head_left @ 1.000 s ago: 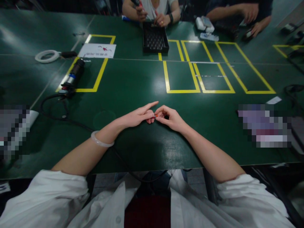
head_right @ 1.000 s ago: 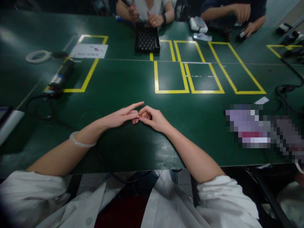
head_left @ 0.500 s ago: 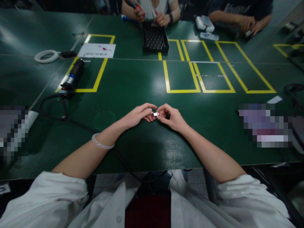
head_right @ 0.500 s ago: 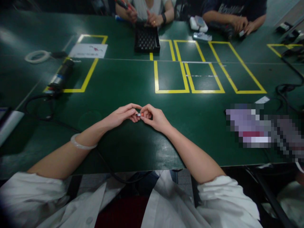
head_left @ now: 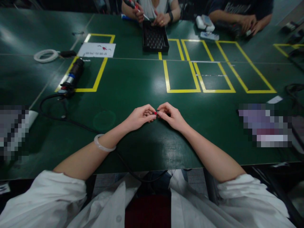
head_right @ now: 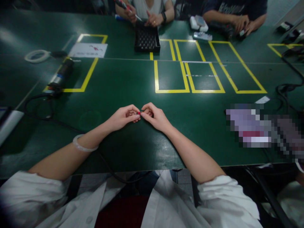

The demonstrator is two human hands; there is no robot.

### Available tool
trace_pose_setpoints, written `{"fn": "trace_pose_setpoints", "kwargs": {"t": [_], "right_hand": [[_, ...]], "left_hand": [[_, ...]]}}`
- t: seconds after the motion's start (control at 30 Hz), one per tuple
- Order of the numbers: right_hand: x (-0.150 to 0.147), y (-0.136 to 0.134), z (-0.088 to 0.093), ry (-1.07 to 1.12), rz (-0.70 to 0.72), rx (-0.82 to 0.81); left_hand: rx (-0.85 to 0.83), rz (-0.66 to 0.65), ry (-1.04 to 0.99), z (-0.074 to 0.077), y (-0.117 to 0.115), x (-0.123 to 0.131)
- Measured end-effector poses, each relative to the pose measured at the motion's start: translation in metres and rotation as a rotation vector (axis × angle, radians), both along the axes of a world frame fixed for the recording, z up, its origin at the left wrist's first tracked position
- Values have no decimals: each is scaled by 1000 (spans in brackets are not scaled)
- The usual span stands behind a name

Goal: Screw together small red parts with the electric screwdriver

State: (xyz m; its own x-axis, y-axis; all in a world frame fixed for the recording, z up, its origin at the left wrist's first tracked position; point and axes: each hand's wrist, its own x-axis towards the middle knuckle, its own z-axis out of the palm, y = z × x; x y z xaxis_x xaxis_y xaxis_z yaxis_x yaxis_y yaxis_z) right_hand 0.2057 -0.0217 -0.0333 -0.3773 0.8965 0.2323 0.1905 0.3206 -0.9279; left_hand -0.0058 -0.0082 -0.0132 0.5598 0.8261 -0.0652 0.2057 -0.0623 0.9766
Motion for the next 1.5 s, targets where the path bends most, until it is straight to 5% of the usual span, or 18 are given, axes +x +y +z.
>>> {"fn": "trace_pose_setpoints", "kwargs": {"t": [0.17,0.93,1.5], "right_hand": [[0,1,1,-6,7,-8],[-1,0,5,-46,-9,85],[-1,1,5,-35,-62,88]], "left_hand": [[172,47,91,-1,-3,0],[355,77,126,2,-4,0],[289,46,115,2,-3,0]]}}
